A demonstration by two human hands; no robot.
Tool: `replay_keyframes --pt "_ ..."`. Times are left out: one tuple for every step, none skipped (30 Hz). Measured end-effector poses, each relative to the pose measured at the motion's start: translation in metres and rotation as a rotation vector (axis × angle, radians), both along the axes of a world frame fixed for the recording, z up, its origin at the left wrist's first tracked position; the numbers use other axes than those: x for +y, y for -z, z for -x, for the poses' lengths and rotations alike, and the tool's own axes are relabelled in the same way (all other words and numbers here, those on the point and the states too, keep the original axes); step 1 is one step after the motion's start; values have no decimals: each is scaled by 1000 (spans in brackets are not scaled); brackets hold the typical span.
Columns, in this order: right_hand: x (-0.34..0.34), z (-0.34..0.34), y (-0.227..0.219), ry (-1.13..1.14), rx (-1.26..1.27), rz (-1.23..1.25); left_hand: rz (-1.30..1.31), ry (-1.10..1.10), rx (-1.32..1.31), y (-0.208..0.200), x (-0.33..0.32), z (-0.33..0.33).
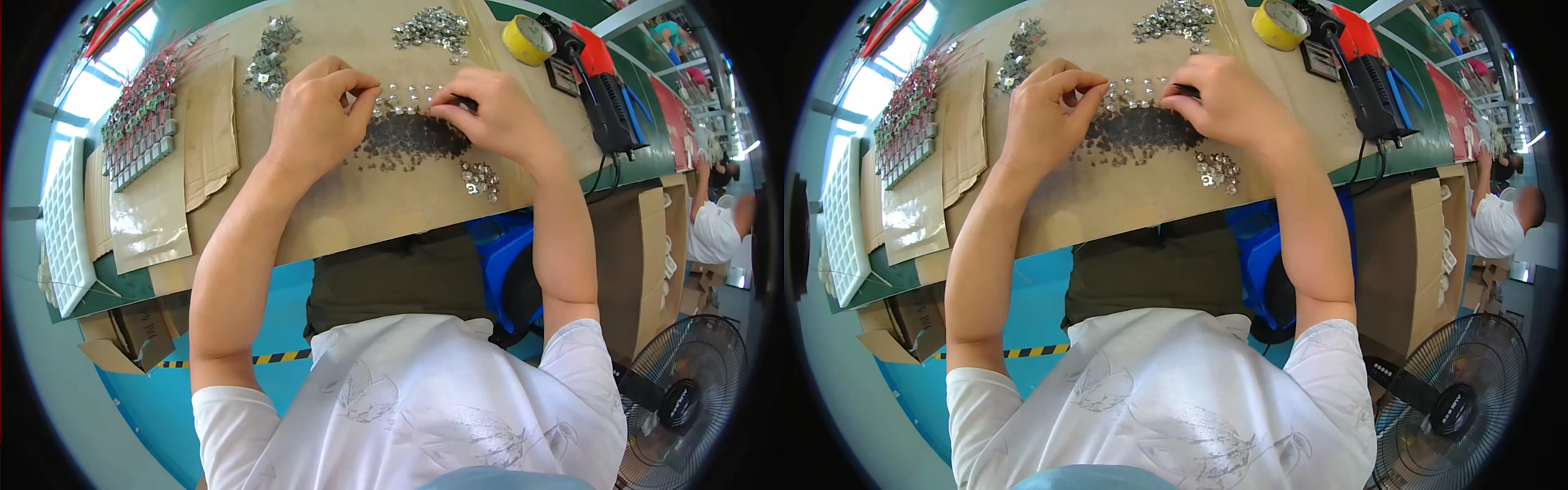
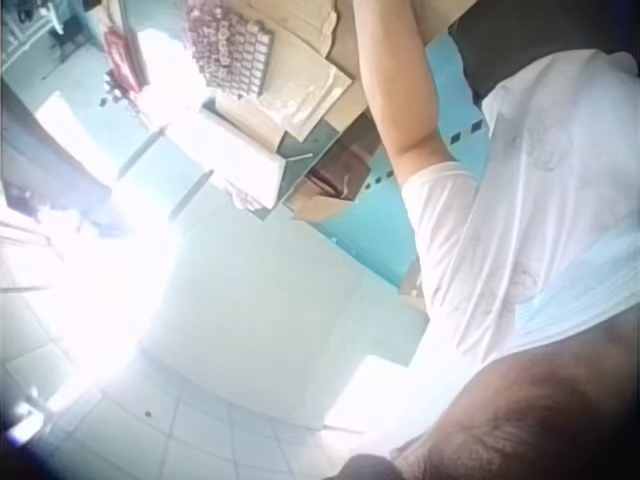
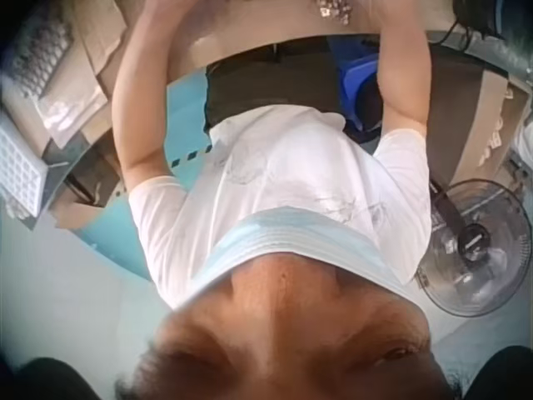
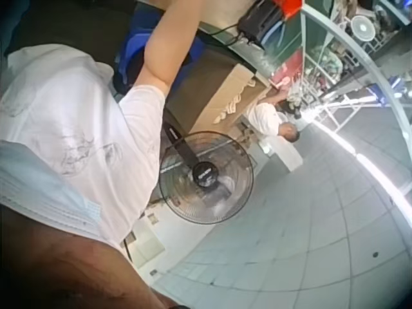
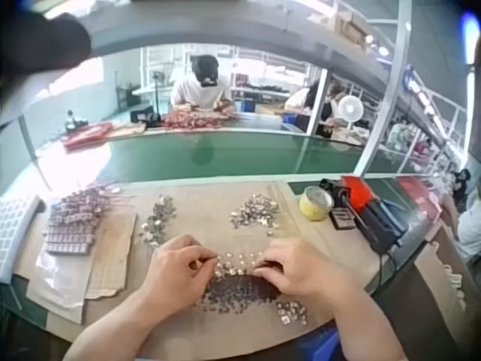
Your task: Assembling small metal components onto a plastic sheet at an electronics factory workstation.
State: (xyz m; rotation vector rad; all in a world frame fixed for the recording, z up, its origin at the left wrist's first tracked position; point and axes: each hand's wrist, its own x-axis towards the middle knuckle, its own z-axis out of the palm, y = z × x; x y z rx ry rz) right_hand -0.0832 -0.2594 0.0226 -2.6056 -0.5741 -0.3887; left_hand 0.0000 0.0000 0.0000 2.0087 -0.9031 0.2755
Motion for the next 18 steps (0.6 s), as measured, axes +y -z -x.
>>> replay_keyframes --pt "-2 10 -7 29 57 -38 -1 -8 10 -2 -1 3" --pt "-2 19 -13 58 114 -76 -2 -16 19 -2 -1 5" --pt "2 26 -18 72 105 -79 -4 -1 11 -3 1 0" --pt "2 35 -24 84 220 -109 -3 4 4 -2 0 1" --pt "2 42 -26 95 336 -140 -2 9 -3 -2 0 2" --pt "2 48 -24 101 352 -153 0 16 -4 -2 -1 3" --pt "1 51 -21 107 350 -153 11 27 -17 0 -2 3" --pt "2 53 -19 126 362 -140 21 37 -29 0 -3 3" --pt "2 54 -17 143 375 -130 19 41 -32 1 -3 2" --pt "3 54 -17 146 372 -133 20 45 -36 2 -2 2" --pt "3 54 -17 168 403 -150 21 48 -40 2 -2 2" --pt "3 54 -18 191 433 -166 20 52 -45 2 -3 2" --pt "3 53 -19 194 427 -168 22 53 -35 2 -3 3" --pt "3 53 -19 192 417 -162 23 54 -26 0 -3 4" --pt "3 53 -19 187 408 -157 21 53 -30 -2 -3 6" --pt "4 52 -20 185 403 -159 36 73 5 -4 -4 8" --pt "4 52 -21 184 423 -169 52 92 40 -6 -5 11" --pt "4 52 -22 186 444 -180 51 91 36 -8 -6 14"
